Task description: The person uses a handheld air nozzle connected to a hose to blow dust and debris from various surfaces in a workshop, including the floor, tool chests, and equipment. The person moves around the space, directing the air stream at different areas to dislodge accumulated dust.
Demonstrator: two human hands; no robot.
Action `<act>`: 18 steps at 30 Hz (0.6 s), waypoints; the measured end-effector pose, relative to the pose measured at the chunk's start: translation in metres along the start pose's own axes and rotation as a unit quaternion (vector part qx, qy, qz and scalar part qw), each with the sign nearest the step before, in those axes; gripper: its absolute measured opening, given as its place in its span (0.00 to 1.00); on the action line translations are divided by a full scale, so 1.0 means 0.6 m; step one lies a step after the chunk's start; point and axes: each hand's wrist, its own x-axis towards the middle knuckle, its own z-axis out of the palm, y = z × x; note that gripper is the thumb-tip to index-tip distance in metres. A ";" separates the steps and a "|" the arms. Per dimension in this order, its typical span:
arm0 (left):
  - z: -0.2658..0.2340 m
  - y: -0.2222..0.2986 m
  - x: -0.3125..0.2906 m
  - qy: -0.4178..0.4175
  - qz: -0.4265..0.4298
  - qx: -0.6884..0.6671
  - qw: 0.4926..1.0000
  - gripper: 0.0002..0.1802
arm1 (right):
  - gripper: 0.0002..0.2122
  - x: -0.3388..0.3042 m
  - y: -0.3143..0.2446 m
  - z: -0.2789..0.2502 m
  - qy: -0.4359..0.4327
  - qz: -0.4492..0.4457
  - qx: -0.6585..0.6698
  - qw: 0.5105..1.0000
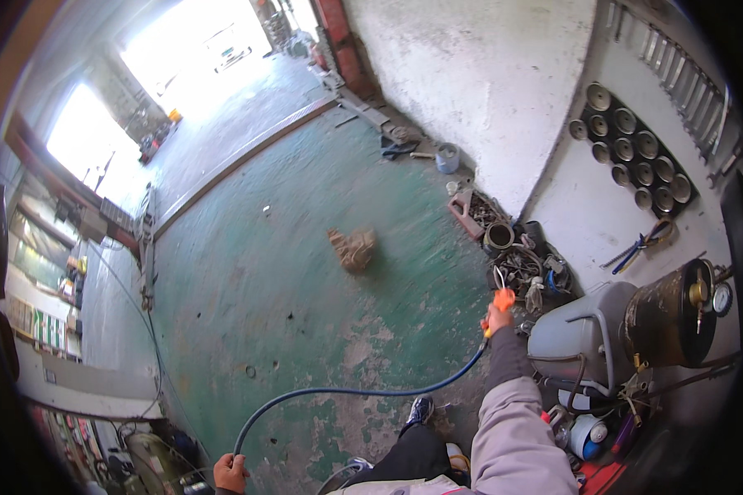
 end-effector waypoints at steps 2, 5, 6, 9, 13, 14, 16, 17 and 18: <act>-0.014 -0.114 -0.003 -0.013 0.049 0.128 0.991 0.17 | 0.07 -0.057 0.128 -0.003 0.096 0.064 0.114 0.987; -0.033 -0.269 -0.019 0.042 0.112 0.238 0.964 0.20 | 0.07 -0.163 0.310 0.002 0.042 0.201 -0.053 0.977; -0.045 -0.309 -0.037 0.041 0.005 0.192 0.981 0.21 | 0.08 -0.201 0.359 0.004 -0.085 0.291 0.061 0.951; -0.084 -0.418 -0.070 0.047 -0.121 0.140 0.982 0.24 | 0.08 -0.328 0.471 0.053 0.013 0.275 -0.014 0.961; -0.140 -0.560 -0.088 0.089 -0.025 0.175 0.980 0.23 | 0.07 -0.482 0.502 0.138 -0.058 0.419 0.042 0.905; -0.151 -0.586 -0.089 0.114 0.044 0.202 0.972 0.23 | 0.06 -0.516 0.503 0.163 -0.108 0.368 0.025 0.923; -0.193 -0.630 -0.123 0.136 -0.093 0.095 0.982 0.22 | 0.06 -0.564 0.516 0.212 -0.008 0.263 0.090 0.961; -0.215 -0.649 -0.148 0.141 -0.164 0.043 0.975 0.21 | 0.07 -0.575 0.521 0.229 -0.013 0.275 0.072 0.959; -0.231 -0.665 -0.168 0.156 -0.158 0.029 0.975 0.21 | 0.08 -0.587 0.529 0.246 -0.035 0.282 0.070 0.956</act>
